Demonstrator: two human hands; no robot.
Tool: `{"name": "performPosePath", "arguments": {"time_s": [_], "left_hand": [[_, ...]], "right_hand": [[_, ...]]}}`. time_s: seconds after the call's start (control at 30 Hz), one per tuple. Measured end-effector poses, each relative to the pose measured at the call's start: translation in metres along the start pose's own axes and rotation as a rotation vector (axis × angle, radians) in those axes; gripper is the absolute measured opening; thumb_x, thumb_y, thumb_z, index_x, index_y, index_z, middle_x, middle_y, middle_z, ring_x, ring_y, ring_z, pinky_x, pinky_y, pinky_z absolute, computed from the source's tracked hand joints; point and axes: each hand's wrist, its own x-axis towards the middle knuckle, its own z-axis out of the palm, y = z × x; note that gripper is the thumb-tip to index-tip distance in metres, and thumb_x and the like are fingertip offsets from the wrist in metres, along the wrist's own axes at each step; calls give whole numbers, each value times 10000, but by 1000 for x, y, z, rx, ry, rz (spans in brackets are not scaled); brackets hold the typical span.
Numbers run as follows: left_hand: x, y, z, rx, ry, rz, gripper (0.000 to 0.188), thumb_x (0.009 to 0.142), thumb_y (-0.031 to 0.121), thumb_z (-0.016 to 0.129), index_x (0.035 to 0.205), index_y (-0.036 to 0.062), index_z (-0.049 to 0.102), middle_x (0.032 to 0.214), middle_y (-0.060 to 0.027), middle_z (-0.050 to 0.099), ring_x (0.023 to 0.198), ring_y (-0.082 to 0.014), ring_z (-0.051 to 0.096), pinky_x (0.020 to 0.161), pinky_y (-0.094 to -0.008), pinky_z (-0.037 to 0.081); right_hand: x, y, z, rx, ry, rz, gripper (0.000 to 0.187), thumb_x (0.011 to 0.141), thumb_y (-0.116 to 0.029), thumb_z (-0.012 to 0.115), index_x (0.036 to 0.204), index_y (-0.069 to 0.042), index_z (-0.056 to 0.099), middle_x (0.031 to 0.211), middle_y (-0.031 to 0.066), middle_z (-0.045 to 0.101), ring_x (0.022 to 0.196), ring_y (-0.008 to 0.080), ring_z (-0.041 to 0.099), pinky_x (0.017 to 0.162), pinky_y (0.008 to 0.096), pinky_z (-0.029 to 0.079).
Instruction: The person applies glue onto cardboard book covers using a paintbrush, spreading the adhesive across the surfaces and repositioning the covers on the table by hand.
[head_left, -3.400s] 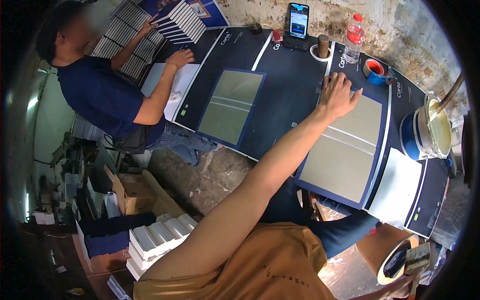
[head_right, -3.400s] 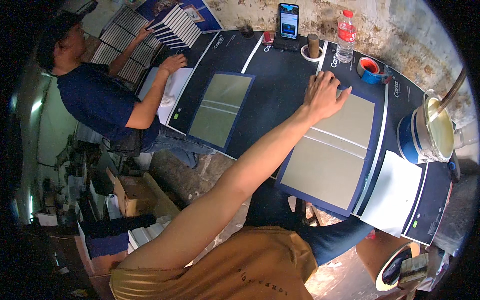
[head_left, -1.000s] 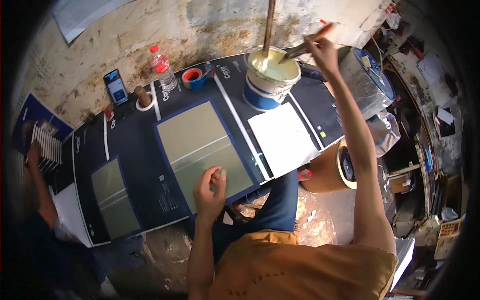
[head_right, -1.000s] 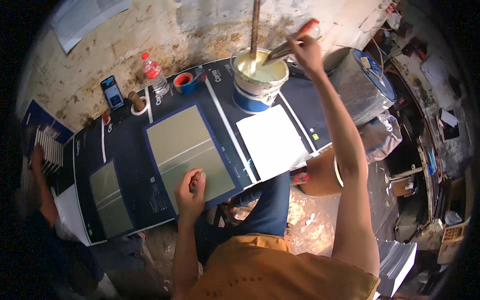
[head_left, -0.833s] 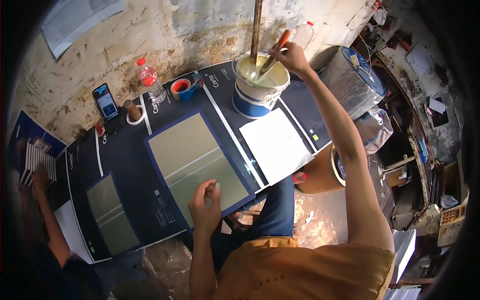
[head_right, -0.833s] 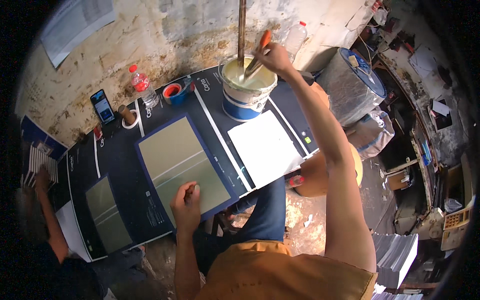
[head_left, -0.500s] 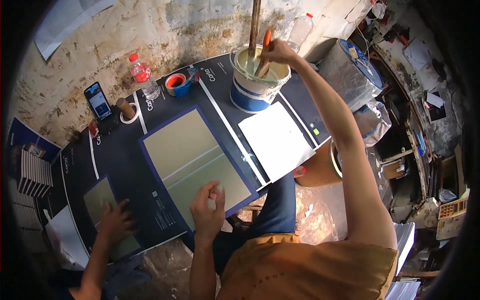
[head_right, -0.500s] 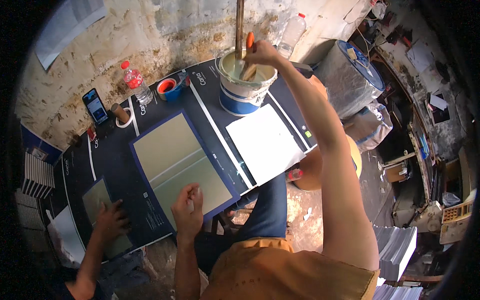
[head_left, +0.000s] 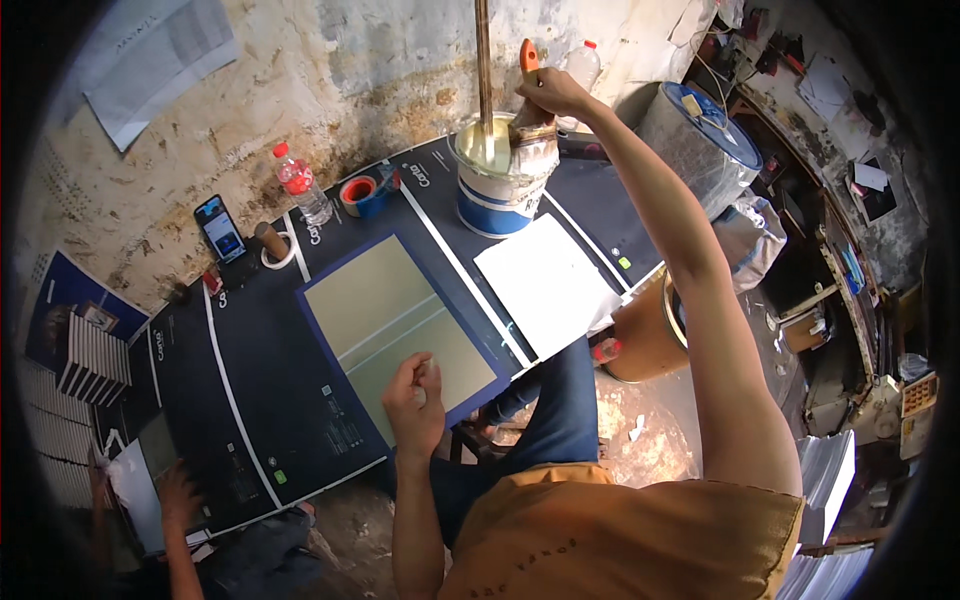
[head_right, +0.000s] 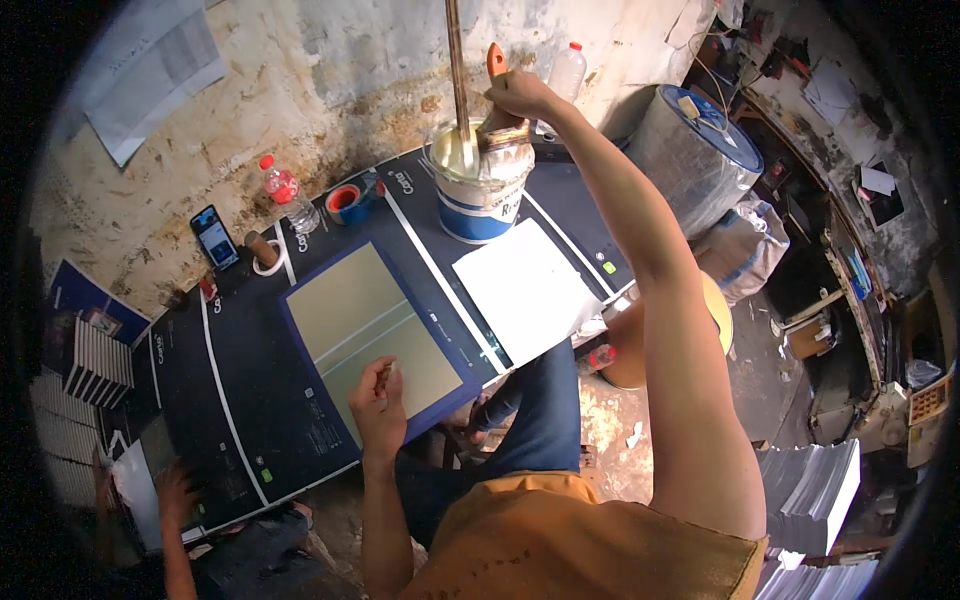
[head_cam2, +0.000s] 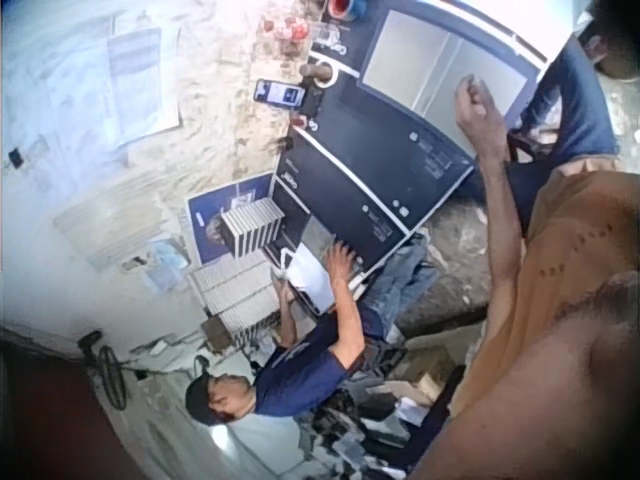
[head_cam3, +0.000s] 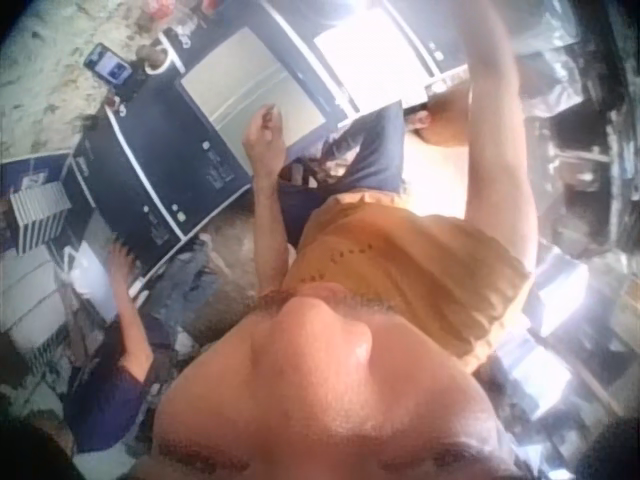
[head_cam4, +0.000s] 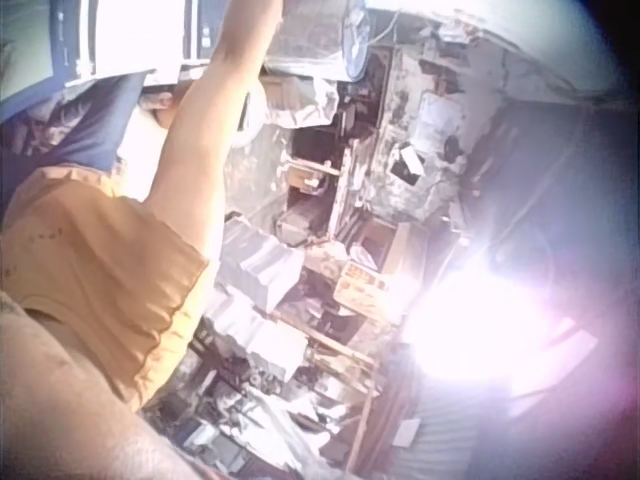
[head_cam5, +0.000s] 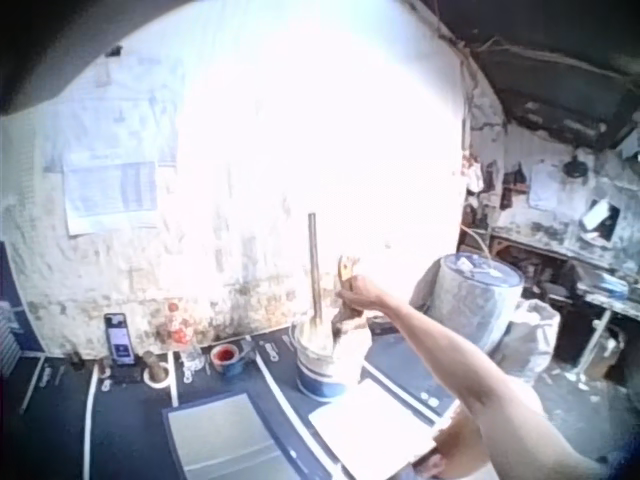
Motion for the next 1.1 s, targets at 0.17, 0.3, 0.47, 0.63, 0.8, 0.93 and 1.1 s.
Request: {"name": "performPosePath", "arguments": {"time_s": [0.17,0.3,0.47,0.63,0.8,0.93,1.1], "left_hand": [[-4,3,-14,-422,185,-123,230,1017,175,519,1092,2,651,835,-29,627,769,-111,557,694,-269,443],[-15,15,-40,-408,336,-93,333,1059,262,415,1104,12,631,803,-13,590,709,-74,486,647,-236,358],[-17,-4,-33,-442,397,-164,361,1070,288,399,1095,-2,613,773,-14,556,697,-79,455,657,-243,374],[-20,-3,-33,-142,374,-143,362,1059,269,417,1116,-33,608,775,-70,584,716,-143,559,649,-292,453],[-20,-2,-39,-41,362,-157,327,1032,202,397,1123,-30,610,744,-118,598,700,-212,618,646,-337,483],[-21,-9,-37,8,422,-142,422,1056,293,339,1087,-8,632,721,-62,579,618,-140,519,572,-302,412],[-22,-17,-40,-60,417,-20,447,1059,290,303,1087,-24,619,726,-83,589,624,-144,510,587,-303,412]], "right_hand": [[5,-8,-28,-39,30,-20,444,913,-396,643,897,45,685,757,158,708,684,261,713,636,386,551],[5,-50,-45,95,-19,-7,413,938,-385,648,930,28,660,739,122,700,651,193,703,552,328,541],[1,-105,-18,113,-17,-105,436,881,-402,693,924,27,626,777,180,701,752,291,714,695,397,543],[-67,-211,49,148,-49,-306,291,820,-244,739,910,-28,566,751,162,658,732,309,671,689,405,530],[-118,-255,146,541,146,-445,383,806,-180,744,1119,-10,602,824,180,677,805,326,696,750,397,537],[-140,-209,161,427,-231,-63,298,881,-241,738,1036,7,680,878,87,690,791,159,645,747,295,511],[-178,-140,108,825,16,100,256,914,-142,674,1059,68,690,922,88,712,811,131,660,739,270,524]]}}
